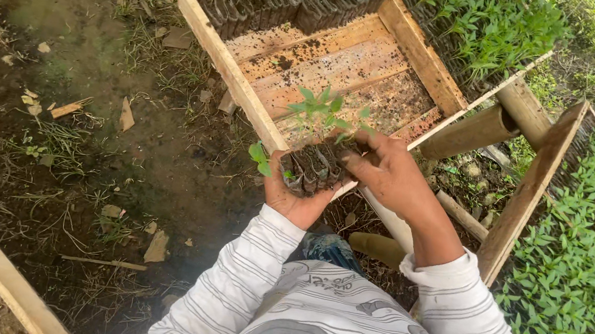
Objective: The person picks up groups of seedlings in small soil plugs from a large seedling tray and places them into a wooden crate by hand.
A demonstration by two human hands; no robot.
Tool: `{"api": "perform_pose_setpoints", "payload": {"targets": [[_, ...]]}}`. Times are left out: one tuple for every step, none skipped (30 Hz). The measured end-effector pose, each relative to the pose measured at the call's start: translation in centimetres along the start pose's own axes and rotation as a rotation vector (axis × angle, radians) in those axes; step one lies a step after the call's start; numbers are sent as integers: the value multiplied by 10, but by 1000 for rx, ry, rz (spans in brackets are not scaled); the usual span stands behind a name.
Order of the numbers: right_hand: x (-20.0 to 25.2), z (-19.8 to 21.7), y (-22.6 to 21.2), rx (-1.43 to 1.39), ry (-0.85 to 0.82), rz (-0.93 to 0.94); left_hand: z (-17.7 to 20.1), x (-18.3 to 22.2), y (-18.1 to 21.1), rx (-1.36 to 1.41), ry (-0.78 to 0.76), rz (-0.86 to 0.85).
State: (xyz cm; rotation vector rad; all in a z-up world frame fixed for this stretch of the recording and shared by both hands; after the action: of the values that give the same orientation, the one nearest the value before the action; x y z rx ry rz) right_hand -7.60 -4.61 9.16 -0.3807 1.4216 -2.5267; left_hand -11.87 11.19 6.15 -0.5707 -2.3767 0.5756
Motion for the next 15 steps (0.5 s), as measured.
{"api": "perform_pose_setpoints", "payload": {"targets": [[1,-1,-29,103,-49,-12,2,-8,7,-33,-45,-1],[-1,-4,-30,99,-54,-8,10,-16,10,-33,-46,-9],[-3,-6,-30,195,-106,-69,18,-25,14,35,-55,-73],[-7,-8,-30,293,-150,-124,23,-35,19,97,-70,-132],[-12,-11,-26,290,-148,-116,36,-47,31,91,-76,-136],[-19,-13,-23,292,-135,-111,49,-60,45,87,-22,-202],[-26,-15,-20,293,-122,-107,61,-73,59,83,31,-269],[-35,-14,-11,292,-130,-100,48,-68,54,86,27,-279],[-45,-13,-3,269,-125,-93,35,-64,50,59,7,-310],[-55,-12,6,247,-121,-86,22,-61,45,32,-13,-342],[-60,-12,4,246,-128,-79,12,-57,40,35,-17,-351],[-67,-11,1,243,-145,-39,0,-54,35,-44,-59,-429],[-75,-10,-2,239,-163,1,-12,-52,31,-124,-100,-508],[-81,-11,-13,235,-168,6,-20,-52,25,-124,-101,-517],[-88,-12,-23,280,-225,14,-29,-52,21,-250,-152,-626]]}}
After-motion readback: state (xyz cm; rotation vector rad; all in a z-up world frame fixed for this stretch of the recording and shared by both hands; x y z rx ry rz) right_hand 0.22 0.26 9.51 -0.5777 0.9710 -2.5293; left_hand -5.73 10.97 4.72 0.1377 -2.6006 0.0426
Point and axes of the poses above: each hand's wrist, its own x-axis away from the middle knuckle, its own z-axis out of the back of the hand, y = z × x, the point moved 2 cm from there along -x, towards the middle knuckle, and after that the axes turned 11 degrees about x, right-handed, at the moved point
